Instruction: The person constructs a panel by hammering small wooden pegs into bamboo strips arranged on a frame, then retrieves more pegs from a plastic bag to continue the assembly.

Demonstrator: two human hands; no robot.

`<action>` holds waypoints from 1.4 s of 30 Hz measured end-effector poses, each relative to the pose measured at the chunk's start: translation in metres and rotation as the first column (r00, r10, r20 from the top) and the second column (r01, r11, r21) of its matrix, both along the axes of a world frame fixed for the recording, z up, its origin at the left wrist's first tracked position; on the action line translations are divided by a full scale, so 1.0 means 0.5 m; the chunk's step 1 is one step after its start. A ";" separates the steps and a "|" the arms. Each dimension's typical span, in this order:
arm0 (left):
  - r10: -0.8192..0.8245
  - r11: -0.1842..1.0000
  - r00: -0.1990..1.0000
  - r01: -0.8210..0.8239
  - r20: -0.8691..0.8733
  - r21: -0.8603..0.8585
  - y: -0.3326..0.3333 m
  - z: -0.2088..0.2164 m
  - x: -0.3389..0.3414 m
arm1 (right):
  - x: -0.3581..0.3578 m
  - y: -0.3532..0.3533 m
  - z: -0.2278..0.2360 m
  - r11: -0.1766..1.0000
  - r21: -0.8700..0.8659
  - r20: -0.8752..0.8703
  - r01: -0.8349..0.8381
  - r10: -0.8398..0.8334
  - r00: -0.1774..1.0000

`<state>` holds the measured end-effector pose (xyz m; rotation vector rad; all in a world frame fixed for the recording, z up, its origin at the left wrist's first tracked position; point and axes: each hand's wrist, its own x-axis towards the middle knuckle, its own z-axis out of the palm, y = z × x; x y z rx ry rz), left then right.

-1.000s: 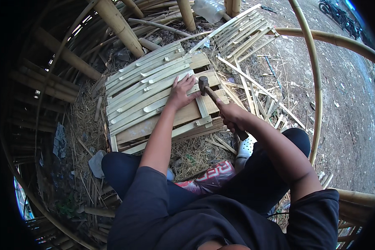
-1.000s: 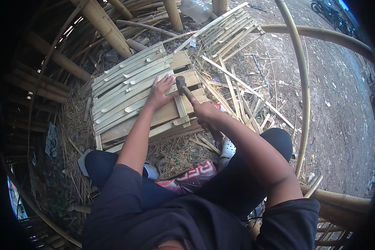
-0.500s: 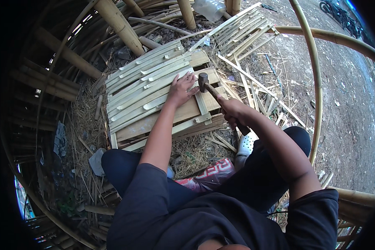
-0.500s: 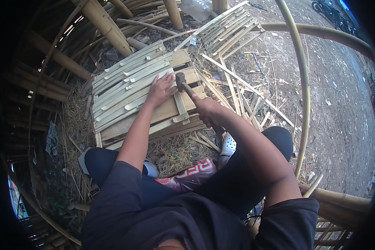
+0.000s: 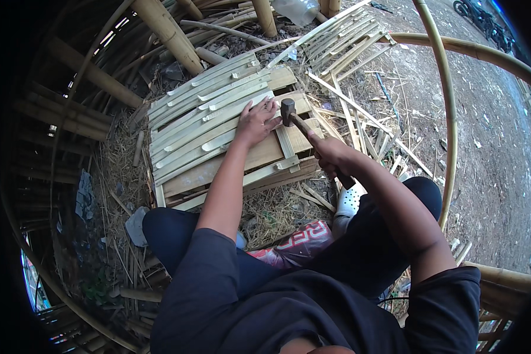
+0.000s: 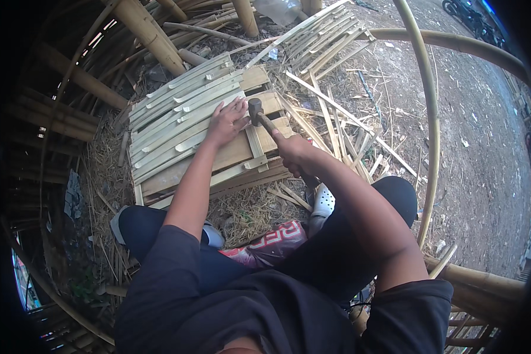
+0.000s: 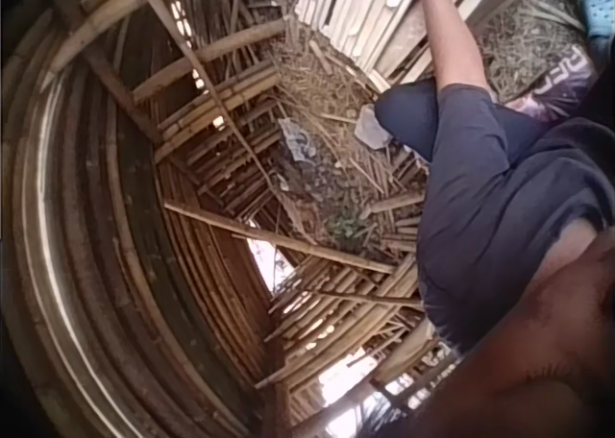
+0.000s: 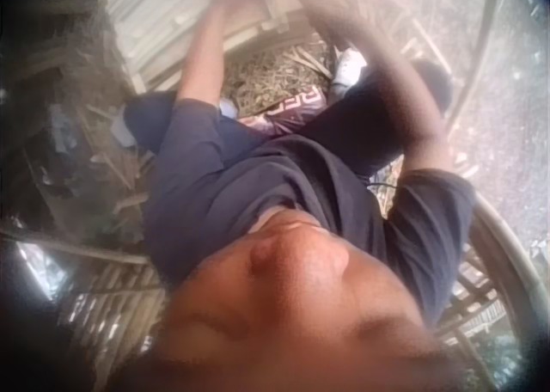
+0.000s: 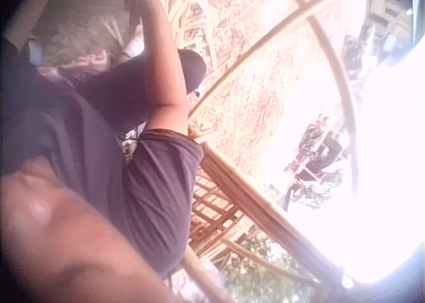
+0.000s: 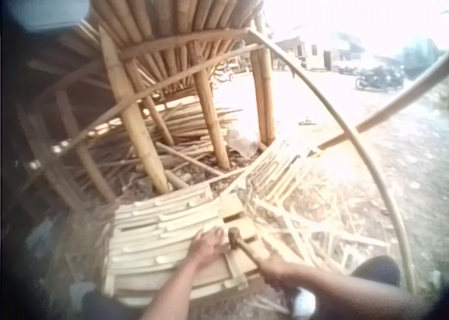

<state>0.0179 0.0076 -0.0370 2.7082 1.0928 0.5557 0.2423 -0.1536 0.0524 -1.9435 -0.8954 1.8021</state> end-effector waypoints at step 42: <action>0.267 0.962 0.963 -0.264 0.039 -0.062 0.013 0.012 -0.039 | 0.043 0.010 0.087 0.941 0.190 0.391 -0.278 0.187 0.901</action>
